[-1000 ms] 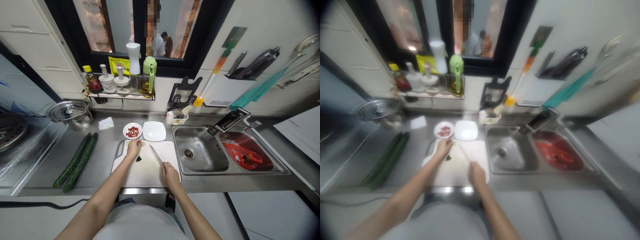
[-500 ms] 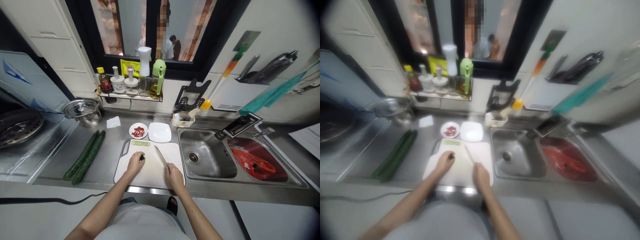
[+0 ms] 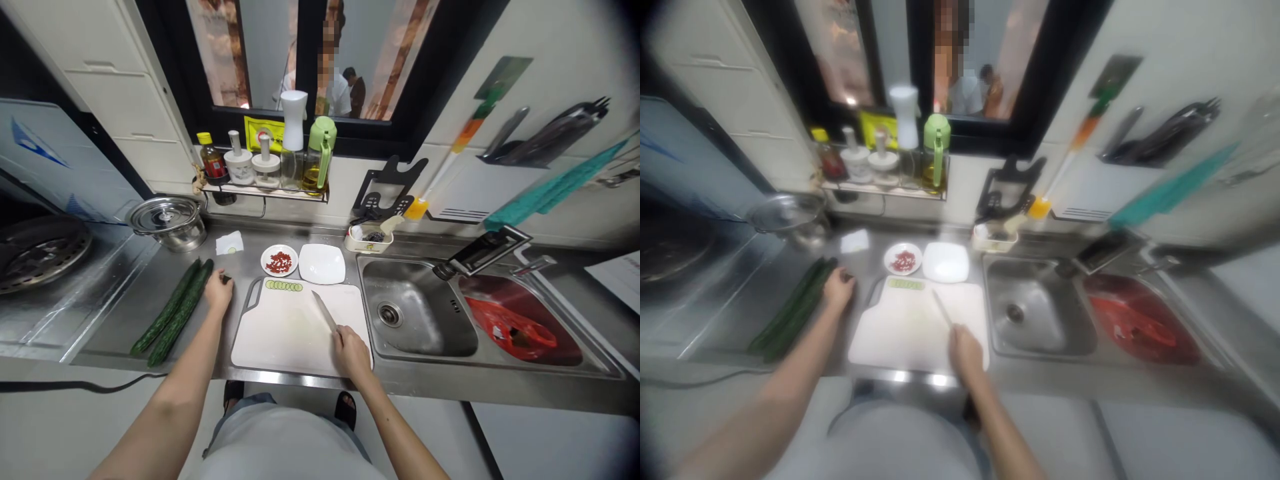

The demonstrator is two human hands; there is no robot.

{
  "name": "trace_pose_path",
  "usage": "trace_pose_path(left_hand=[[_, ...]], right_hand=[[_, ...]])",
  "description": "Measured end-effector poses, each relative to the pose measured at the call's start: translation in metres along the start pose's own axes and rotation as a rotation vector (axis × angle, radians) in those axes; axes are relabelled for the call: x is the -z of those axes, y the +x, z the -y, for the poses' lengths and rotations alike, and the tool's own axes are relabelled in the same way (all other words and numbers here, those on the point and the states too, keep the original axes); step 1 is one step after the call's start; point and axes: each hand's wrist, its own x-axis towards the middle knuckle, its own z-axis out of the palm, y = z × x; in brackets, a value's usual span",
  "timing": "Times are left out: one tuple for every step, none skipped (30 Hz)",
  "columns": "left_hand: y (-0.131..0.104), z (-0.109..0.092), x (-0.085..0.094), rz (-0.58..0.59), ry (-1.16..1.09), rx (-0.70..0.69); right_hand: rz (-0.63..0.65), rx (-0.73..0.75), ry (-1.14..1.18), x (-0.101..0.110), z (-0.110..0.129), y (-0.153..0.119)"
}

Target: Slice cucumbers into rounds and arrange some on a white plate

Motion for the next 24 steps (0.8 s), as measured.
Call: trace_pose_path(left_hand=[[0.002,0.001,0.000,0.013,0.030,-0.013],[0.003,0.001,0.000,0.027,0.055,-0.023],[0.004,0.002,0.000,0.040,0.076,-0.029],[0.004,0.002,-0.001,0.053,0.093,-0.033],[0.004,0.003,-0.001,0.065,0.106,-0.035],[0.005,0.003,-0.002,0.075,0.115,-0.038],[0.004,0.004,-0.002,0.083,0.122,-0.042],[0.004,0.004,-0.001,0.088,0.126,-0.048],[0.004,0.003,0.000,0.090,0.129,-0.055],[0.003,0.002,0.001,0.089,0.132,-0.064],[0.002,0.001,0.003,0.082,0.136,-0.074],[0.000,-0.002,0.004,0.065,0.144,-0.084],[-0.004,-0.006,0.006,0.034,0.157,-0.093],[-0.009,-0.011,0.006,-0.003,0.172,-0.104],[-0.016,-0.017,0.006,-0.054,0.192,-0.112],[-0.024,-0.024,0.005,-0.093,0.196,-0.133],[-0.033,-0.032,0.002,-0.096,0.186,-0.175],[-0.044,-0.041,-0.001,-0.069,0.166,-0.231],[-0.055,-0.050,-0.006,-0.013,0.137,-0.305],[-0.065,-0.060,-0.012,0.061,0.105,-0.388],[-0.075,-0.070,-0.018,0.150,0.078,-0.464],[-0.084,-0.080,-0.025,0.238,0.058,-0.529],[-0.092,-0.089,-0.031,0.319,0.047,-0.587],[-0.098,-0.098,-0.037,0.375,0.045,-0.626]], right_hand=[[0.000,-0.001,0.002,0.000,0.000,0.000],[-0.002,-0.003,0.003,0.000,0.000,0.000],[-0.004,-0.003,0.006,0.000,0.000,0.001],[-0.005,-0.003,0.007,0.000,0.000,0.001],[-0.004,-0.004,0.009,0.000,0.001,0.001],[-0.001,-0.007,0.009,0.001,0.001,0.001],[0.005,-0.010,0.008,0.001,0.001,0.001],[0.010,-0.013,0.006,0.002,0.001,0.001],[0.014,-0.014,0.005,0.002,0.002,0.001],[0.016,-0.015,0.006,0.002,0.002,0.001],[0.016,-0.013,0.007,0.003,0.002,0.001],[0.013,-0.012,0.010,0.003,0.002,0.001],[0.008,-0.012,0.014,0.004,0.002,0.000],[0.002,-0.013,0.020,0.004,0.002,-0.001],[-0.004,-0.014,0.026,0.005,0.002,-0.001],[-0.010,-0.017,0.034,0.006,0.003,-0.003],[-0.013,-0.018,0.041,0.007,0.003,-0.004],[-0.015,-0.020,0.046,0.007,0.004,-0.005],[-0.015,-0.021,0.049,0.008,0.004,-0.006],[-0.014,-0.022,0.049,0.008,0.004,-0.007],[-0.012,-0.023,0.047,0.008,0.004,-0.008],[-0.009,-0.026,0.043,0.007,0.004,-0.009],[-0.006,-0.028,0.038,0.007,0.004,-0.009],[-0.004,-0.029,0.033,0.007,0.004,-0.010]])
